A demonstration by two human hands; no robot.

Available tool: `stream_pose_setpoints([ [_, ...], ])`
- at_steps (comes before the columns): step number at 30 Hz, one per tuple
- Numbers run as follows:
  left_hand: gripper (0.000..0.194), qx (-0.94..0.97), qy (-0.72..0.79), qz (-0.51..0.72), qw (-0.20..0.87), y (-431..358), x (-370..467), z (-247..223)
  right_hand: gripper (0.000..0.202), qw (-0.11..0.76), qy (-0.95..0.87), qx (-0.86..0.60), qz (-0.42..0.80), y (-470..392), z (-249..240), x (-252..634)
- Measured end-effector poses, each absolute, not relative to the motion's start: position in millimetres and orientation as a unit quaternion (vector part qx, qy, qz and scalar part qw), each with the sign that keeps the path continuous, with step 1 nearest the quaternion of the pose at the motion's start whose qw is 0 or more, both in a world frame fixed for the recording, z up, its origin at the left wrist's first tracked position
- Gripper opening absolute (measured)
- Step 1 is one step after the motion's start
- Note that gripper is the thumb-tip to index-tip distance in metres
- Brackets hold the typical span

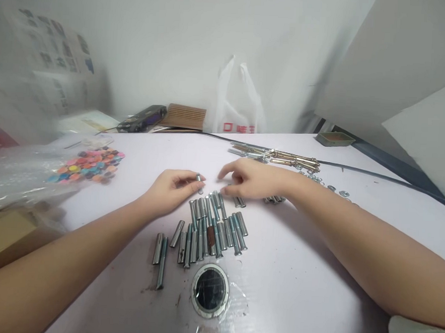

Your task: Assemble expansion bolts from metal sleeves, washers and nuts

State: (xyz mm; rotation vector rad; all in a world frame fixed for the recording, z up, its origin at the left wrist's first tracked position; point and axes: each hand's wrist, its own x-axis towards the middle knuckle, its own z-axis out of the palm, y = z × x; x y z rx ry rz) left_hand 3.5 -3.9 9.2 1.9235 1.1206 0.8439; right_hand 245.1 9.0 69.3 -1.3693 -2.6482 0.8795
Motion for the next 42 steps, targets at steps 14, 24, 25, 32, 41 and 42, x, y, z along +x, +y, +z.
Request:
stream_pose_setpoints([
  [14, 0.026, 0.743, 0.451, 0.323, 0.375, -4, 4, 9, 0.055, -0.128, -0.795, -0.553, 0.215, 21, 59, 262],
  [24, 0.026, 0.749, 0.436, 0.330, 0.374, -2, 4, 6, 0.060, -0.079, -0.805, -0.548, 0.213, 1, 56, 229],
  [25, 0.027, 0.749, 0.435, 0.330, 0.375, -2, 5, 7, 0.060, -0.083, -0.808, -0.542, 0.214, 0, 55, 228],
  [32, 0.025, 0.750, 0.425, 0.331, 0.384, -3, 4, 8, 0.059, -0.055, -0.788, -0.574, 0.217, 2, 68, 234],
  [41, 0.027, 0.747, 0.428, 0.332, 0.386, -2, 4, 7, 0.052, -0.057, -0.820, -0.524, 0.224, -10, 62, 224],
  [42, 0.027, 0.747, 0.428, 0.332, 0.385, -2, 4, 7, 0.050, -0.053, -0.824, -0.518, 0.221, -12, 60, 221],
])
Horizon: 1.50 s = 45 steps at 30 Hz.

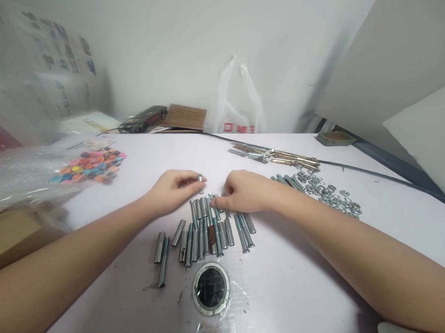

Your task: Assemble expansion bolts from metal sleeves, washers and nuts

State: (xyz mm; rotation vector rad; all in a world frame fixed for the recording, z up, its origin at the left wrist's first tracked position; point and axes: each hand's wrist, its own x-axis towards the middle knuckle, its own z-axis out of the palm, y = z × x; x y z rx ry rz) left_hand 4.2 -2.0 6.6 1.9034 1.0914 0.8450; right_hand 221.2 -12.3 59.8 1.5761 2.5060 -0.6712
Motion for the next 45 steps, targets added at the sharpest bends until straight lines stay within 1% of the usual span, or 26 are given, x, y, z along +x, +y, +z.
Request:
stream_pose_setpoints([
  [7, 0.026, 0.753, 0.413, 0.340, 0.384, 0, 4, 4, 0.033, 0.040, 0.813, 0.534, -0.230, -23, 57, 207],
  [11, 0.025, 0.752, 0.417, 0.338, 0.383, -1, 4, 4, 0.029, 0.043, 0.799, 0.561, -0.213, -27, 59, 202],
  [16, 0.027, 0.752, 0.421, 0.332, 0.383, -2, 4, 6, 0.032, 0.044, 0.772, 0.604, -0.194, -30, 59, 201],
  [22, 0.027, 0.757, 0.415, 0.334, 0.378, -1, 3, 4, 0.035, 0.043, 0.771, 0.612, -0.168, -32, 56, 200],
  [28, 0.028, 0.758, 0.414, 0.335, 0.377, -1, 3, 3, 0.042, 0.065, 0.755, 0.617, -0.213, -30, 57, 199],
  [35, 0.028, 0.761, 0.412, 0.332, 0.376, -3, 3, 5, 0.045, 0.018, 0.763, 0.590, -0.264, -26, 57, 201],
  [37, 0.028, 0.760, 0.411, 0.331, 0.379, -3, 3, 6, 0.046, 0.020, 0.771, 0.577, -0.270, -26, 54, 202],
  [40, 0.027, 0.759, 0.409, 0.333, 0.381, -3, 3, 6, 0.046, 0.023, 0.776, 0.576, -0.258, -24, 54, 204],
  [43, 0.027, 0.760, 0.409, 0.328, 0.383, -4, 3, 7, 0.049, 0.003, 0.773, 0.586, -0.241, -19, 67, 211],
  [45, 0.027, 0.759, 0.413, 0.324, 0.384, -4, 3, 7, 0.051, -0.002, 0.764, 0.611, -0.208, -14, 77, 219],
])
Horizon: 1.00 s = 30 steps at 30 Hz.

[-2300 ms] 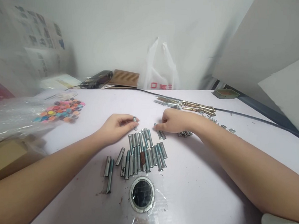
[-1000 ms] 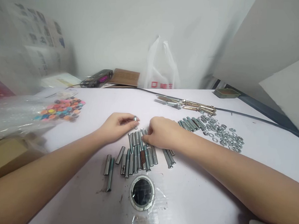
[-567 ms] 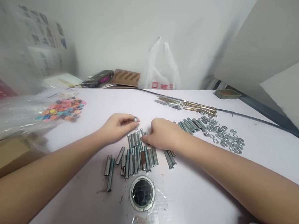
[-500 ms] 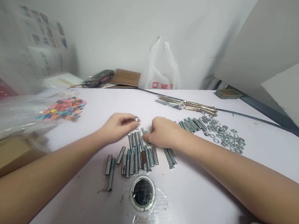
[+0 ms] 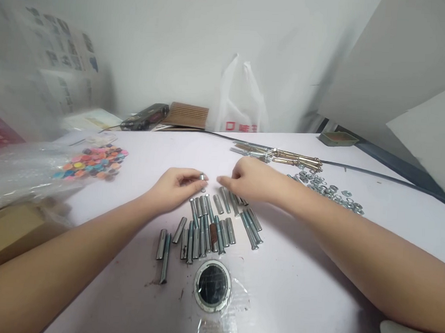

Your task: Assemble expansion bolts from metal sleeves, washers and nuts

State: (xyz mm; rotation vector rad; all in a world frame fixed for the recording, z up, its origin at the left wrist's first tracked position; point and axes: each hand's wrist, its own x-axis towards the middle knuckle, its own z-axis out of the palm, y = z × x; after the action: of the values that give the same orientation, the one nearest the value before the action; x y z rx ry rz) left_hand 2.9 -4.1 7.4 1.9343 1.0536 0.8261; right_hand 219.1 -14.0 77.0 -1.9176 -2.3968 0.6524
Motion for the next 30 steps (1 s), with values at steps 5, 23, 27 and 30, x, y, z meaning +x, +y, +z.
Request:
stream_pose_setpoints([
  [5, 0.027, 0.749, 0.425, 0.324, 0.393, -3, 3, 8, 0.049, -0.065, -0.729, -0.671, 0.120, 6, 89, 246],
  [23, 0.031, 0.753, 0.435, 0.321, 0.374, -3, 4, 8, 0.041, -0.122, -0.783, -0.584, 0.177, 7, 77, 250],
  [27, 0.031, 0.750, 0.438, 0.322, 0.377, -4, 5, 9, 0.034, -0.092, -0.807, -0.530, 0.243, -3, 73, 237],
  [30, 0.030, 0.746, 0.437, 0.325, 0.382, -4, 5, 9, 0.028, -0.074, -0.818, -0.518, 0.238, -11, 67, 227],
])
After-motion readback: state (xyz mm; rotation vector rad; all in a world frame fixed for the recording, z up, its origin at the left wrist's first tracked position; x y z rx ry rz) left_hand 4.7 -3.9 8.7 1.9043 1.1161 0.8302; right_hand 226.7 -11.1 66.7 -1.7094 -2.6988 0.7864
